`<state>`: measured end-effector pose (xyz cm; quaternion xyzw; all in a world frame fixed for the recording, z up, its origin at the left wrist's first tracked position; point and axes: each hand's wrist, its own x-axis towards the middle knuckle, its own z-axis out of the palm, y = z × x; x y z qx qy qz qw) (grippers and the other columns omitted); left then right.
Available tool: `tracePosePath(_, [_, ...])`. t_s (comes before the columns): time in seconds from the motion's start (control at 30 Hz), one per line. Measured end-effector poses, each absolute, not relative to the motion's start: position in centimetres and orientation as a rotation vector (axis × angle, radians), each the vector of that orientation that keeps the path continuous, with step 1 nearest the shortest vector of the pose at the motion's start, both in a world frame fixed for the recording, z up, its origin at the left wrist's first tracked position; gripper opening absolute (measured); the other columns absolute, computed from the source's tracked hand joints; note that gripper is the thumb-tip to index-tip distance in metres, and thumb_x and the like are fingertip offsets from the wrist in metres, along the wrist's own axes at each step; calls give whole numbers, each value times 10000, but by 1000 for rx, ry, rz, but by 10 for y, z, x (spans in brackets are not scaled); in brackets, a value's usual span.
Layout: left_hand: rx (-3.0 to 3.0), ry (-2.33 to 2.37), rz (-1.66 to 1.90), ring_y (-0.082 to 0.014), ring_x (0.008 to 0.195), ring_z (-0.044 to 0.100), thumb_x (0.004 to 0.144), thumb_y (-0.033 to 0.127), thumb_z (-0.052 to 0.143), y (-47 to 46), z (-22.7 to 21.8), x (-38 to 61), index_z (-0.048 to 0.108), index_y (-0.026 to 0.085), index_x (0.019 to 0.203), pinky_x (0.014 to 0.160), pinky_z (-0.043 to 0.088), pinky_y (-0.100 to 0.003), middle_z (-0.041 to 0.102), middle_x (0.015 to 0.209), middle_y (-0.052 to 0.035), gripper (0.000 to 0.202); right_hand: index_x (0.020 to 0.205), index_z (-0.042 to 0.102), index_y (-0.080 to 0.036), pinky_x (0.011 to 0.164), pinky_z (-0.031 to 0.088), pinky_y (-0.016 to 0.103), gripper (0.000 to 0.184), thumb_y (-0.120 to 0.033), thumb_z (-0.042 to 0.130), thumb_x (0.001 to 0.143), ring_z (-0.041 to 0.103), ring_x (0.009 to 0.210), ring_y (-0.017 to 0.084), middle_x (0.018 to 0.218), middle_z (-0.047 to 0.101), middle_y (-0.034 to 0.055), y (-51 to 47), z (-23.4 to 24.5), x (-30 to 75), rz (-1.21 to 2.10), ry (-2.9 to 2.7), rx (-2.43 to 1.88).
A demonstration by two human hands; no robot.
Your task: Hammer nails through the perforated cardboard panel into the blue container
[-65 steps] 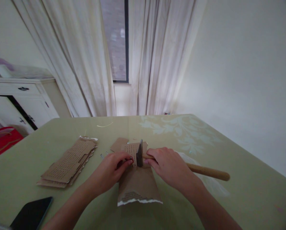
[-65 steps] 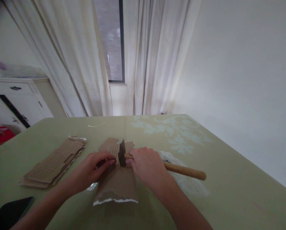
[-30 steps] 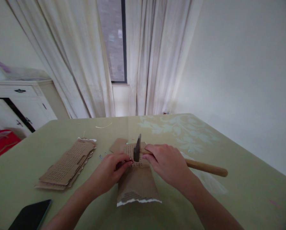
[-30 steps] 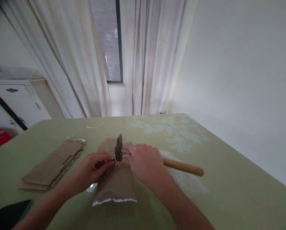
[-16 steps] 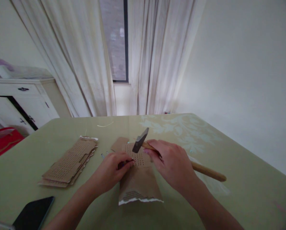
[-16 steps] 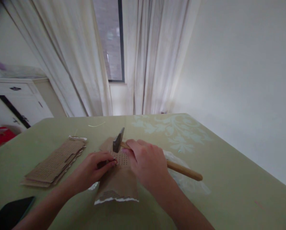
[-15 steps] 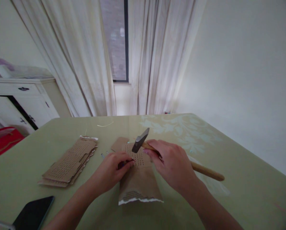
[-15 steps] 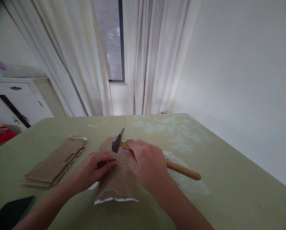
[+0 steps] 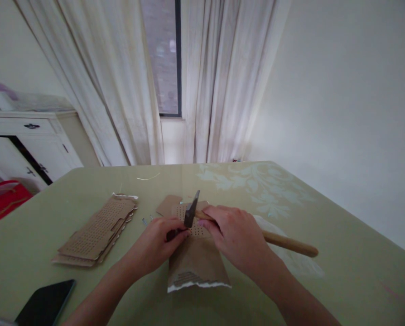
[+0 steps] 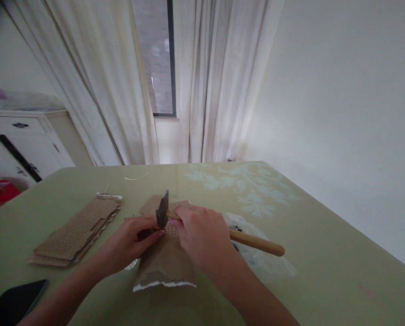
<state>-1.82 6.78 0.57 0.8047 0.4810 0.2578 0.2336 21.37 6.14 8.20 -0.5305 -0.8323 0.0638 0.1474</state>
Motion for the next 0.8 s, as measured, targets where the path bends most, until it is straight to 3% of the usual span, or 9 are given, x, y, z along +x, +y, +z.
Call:
tracePosePath(0.1, [2201,1329,709,-196,783,681,1066,354,598,68,7,-17,784,222,874,727,436,-294,763,834,-19,298,1104,802,-268,757,455,322,122,-316,691,1092,798,956,256,1056,864,32,61,83,213,164,-2326,-1534])
tracePosePath(0.27, [2190,1314,697,-211,824,694,1047,341,603,67,9,-15,795,234,868,755,471,-300,781,883,-32,283,999,804,-261,727,438,330,161,-324,687,1091,801,897,266,967,862,33,60,81,212,194,-2421,-1561])
tracePosePath(0.43, [2164,1326,676,-212,849,690,1045,326,602,67,8,-15,818,241,909,772,468,-311,758,917,-35,270,1037,794,-261,753,451,319,133,-314,687,1095,800,923,254,1007,863,25,60,82,213,187,-2364,-1534])
tracePosePath(0.57, [2154,1330,642,-223,919,686,974,376,739,63,13,-15,804,245,974,789,469,-318,747,1061,-38,146,1034,797,-251,754,456,323,150,-311,676,1100,803,927,261,999,861,39,61,80,212,180,-2433,-1566])
tracePosePath(0.7, [2133,1350,577,-247,999,675,898,449,843,59,17,-15,789,254,1039,849,478,-341,707,1170,-41,247,929,801,-233,692,427,334,213,-346,699,1078,805,867,284,927,857,65,62,74,211,168,-2550,-1594])
tracePosePath(0.8, [2126,1360,558,-250,1000,664,906,481,839,58,17,-14,771,250,1090,846,479,-344,688,1182,-46,304,971,796,-245,704,435,336,200,-347,676,1095,806,886,274,950,858,49,62,74,211,156,-2523,-1588])
